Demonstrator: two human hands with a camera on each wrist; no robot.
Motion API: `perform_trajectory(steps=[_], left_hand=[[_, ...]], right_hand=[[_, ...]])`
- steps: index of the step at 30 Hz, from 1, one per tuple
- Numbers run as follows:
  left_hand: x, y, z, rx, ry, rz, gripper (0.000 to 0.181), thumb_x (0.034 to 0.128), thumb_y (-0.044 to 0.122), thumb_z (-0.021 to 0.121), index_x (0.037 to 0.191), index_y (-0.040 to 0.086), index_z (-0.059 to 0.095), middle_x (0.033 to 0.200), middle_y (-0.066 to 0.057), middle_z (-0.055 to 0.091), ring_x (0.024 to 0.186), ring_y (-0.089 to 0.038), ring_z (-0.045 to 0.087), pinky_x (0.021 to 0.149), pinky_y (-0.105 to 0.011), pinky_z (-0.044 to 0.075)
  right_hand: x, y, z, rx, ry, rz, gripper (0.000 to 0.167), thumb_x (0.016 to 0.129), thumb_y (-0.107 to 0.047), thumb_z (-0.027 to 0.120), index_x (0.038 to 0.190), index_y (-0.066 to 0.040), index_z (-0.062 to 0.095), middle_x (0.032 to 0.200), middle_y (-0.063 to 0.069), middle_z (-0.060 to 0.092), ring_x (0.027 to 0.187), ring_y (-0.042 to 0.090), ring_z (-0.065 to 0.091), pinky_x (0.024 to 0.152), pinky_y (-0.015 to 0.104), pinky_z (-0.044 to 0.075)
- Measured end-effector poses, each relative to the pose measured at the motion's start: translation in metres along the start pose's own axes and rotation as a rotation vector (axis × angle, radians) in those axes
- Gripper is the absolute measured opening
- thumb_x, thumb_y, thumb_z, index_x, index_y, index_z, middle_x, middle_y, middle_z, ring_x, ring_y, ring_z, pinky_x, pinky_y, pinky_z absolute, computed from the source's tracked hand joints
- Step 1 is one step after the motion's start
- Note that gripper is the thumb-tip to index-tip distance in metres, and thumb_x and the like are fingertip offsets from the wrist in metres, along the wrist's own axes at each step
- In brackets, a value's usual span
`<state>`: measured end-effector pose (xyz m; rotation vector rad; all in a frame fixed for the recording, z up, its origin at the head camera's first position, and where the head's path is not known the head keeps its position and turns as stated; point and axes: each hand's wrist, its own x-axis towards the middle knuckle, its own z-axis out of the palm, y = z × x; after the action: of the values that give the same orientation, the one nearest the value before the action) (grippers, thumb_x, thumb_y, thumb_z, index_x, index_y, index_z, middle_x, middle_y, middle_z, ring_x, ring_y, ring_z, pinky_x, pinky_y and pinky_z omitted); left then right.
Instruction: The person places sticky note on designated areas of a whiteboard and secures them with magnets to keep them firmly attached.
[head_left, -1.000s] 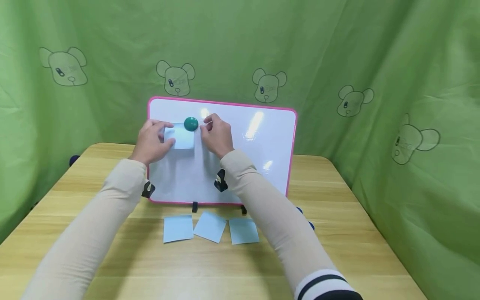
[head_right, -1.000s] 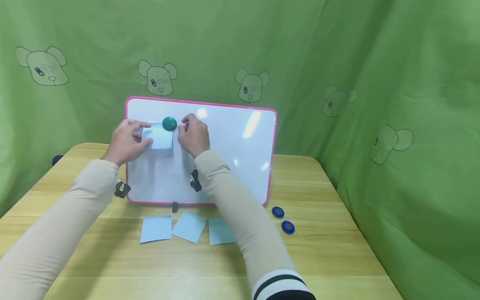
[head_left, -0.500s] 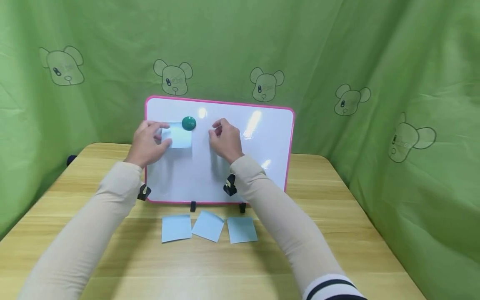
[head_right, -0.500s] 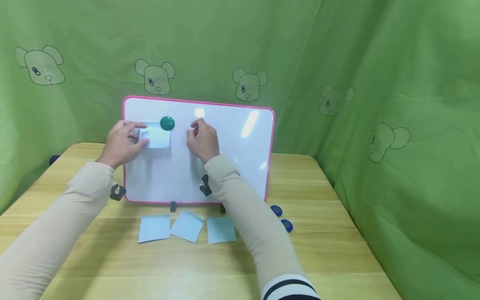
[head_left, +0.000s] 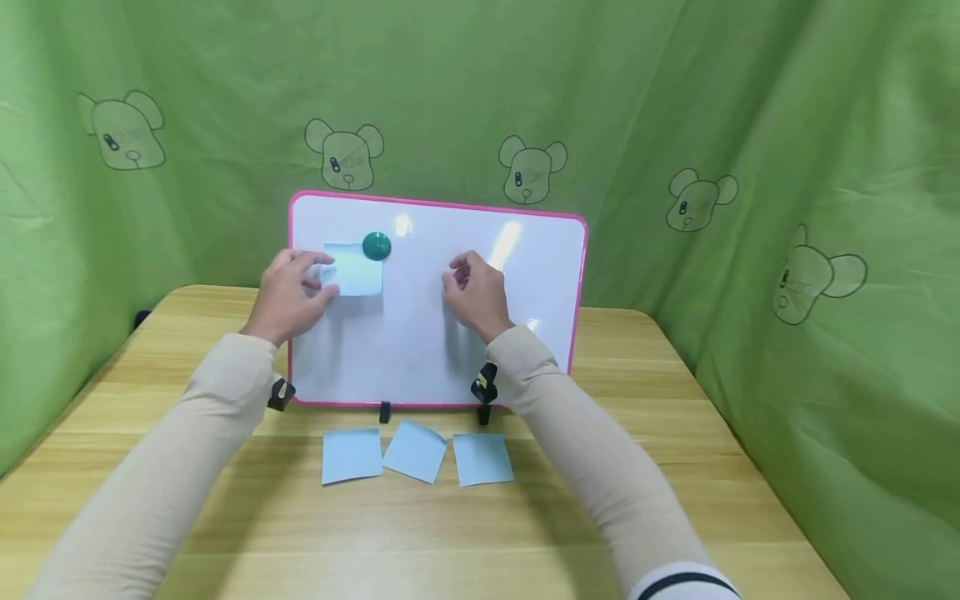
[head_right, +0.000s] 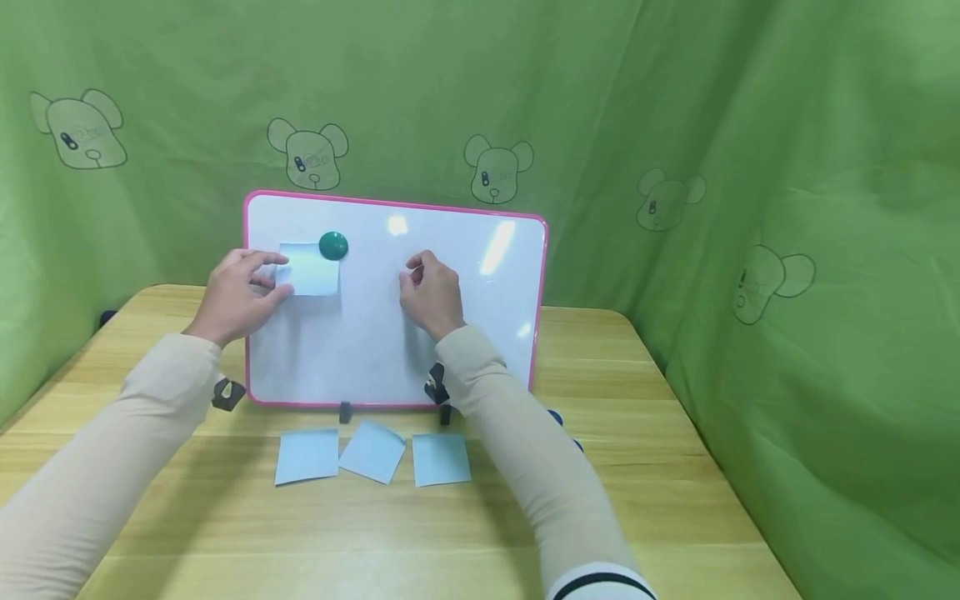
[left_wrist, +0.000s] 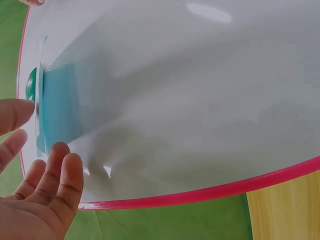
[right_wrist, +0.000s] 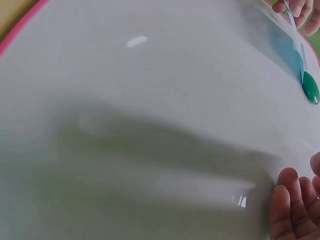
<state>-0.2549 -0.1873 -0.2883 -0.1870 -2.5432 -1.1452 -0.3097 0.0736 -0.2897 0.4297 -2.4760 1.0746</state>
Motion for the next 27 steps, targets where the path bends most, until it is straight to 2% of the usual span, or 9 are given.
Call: perform_trajectory(steps=[17,27], left_hand=[[-0.018,-0.004,-0.004,0.02,-0.017,0.007,0.041,0.0923,0.016,0.063,0.131,0.006,0.055,0.131,-0.019,0.04,0.105,-0.035,0.057,0.076,-0.05,0.055],[-0.034,-0.012,0.005,0.011,-0.006,0.044,0.04,0.0916,0.014,0.063,0.13,0.005,0.054,0.13,-0.022,0.041,0.099,-0.035,0.059,0.076,-0.049,0.055]], right_hand=[[-0.023,0.037,-0.025,-0.033,0.013,0.023,0.017,0.092,-0.014,0.06,0.104,-0.002,0.06,0.088,0.009,0.062,0.08,0.022,0.058,0.071,0.034,0.051],[-0.044,0.062,-0.033,-0.043,-0.002,0.092,0.018,0.093,-0.015,0.061,0.104,-0.001,0.06,0.09,0.01,0.062,0.081,0.023,0.058,0.072,0.034,0.052]])
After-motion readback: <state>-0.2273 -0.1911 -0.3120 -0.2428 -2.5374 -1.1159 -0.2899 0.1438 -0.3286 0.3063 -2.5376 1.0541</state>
